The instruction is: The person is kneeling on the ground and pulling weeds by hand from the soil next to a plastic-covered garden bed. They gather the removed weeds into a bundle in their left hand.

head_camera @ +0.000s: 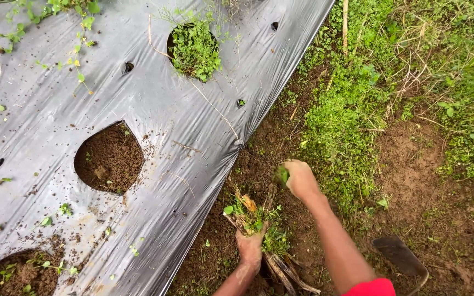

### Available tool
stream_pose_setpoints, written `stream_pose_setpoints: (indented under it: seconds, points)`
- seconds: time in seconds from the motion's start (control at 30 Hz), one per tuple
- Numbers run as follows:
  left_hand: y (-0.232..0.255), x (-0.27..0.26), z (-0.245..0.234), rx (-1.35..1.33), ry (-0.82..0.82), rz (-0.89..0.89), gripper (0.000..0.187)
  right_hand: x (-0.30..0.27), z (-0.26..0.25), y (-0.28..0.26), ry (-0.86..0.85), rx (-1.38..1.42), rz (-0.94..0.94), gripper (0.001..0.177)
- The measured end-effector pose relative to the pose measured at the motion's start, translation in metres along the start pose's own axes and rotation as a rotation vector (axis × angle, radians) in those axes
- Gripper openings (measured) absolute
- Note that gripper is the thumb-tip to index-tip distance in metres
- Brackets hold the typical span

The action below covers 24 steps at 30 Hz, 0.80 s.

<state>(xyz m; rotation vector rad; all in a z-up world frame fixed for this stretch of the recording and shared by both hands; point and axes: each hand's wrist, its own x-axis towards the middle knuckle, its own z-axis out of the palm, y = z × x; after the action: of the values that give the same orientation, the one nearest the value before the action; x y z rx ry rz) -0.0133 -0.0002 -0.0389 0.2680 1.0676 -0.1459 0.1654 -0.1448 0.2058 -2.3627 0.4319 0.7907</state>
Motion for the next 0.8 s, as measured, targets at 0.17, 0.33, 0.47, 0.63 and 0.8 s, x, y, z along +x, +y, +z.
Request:
stream_pose_setpoints:
  seconds: [0.17, 0.33, 0.47, 0.63, 0.8]
  points:
    - [-0.004, 0.02, -0.013, -0.116, -0.146, -0.019, 0.124, -0.008, 0.042, 0.052, 0.006, 0.734, -0.145, 0.018]
    - [0.005, -0.014, 0.003, 0.638, 0.069, 0.124, 0.123, -0.027, 0.061, 0.089, -0.305, 0.878, -0.283, 0.028]
    - [0.019, -0.058, 0.038, 0.797, 0.067, 0.125, 0.126, -0.051, 0.074, 0.085, -0.306, 0.47, -0.155, 0.054]
    - [0.017, -0.043, 0.026, 0.768, 0.052, 0.132, 0.122, -0.087, 0.071, 0.044, -0.236, 0.242, -0.108, 0.057]
    - [0.013, -0.015, 0.002, 1.184, 0.096, 0.168, 0.143, -0.081, 0.084, 0.06, 0.0, 0.474, -0.165, 0.049]
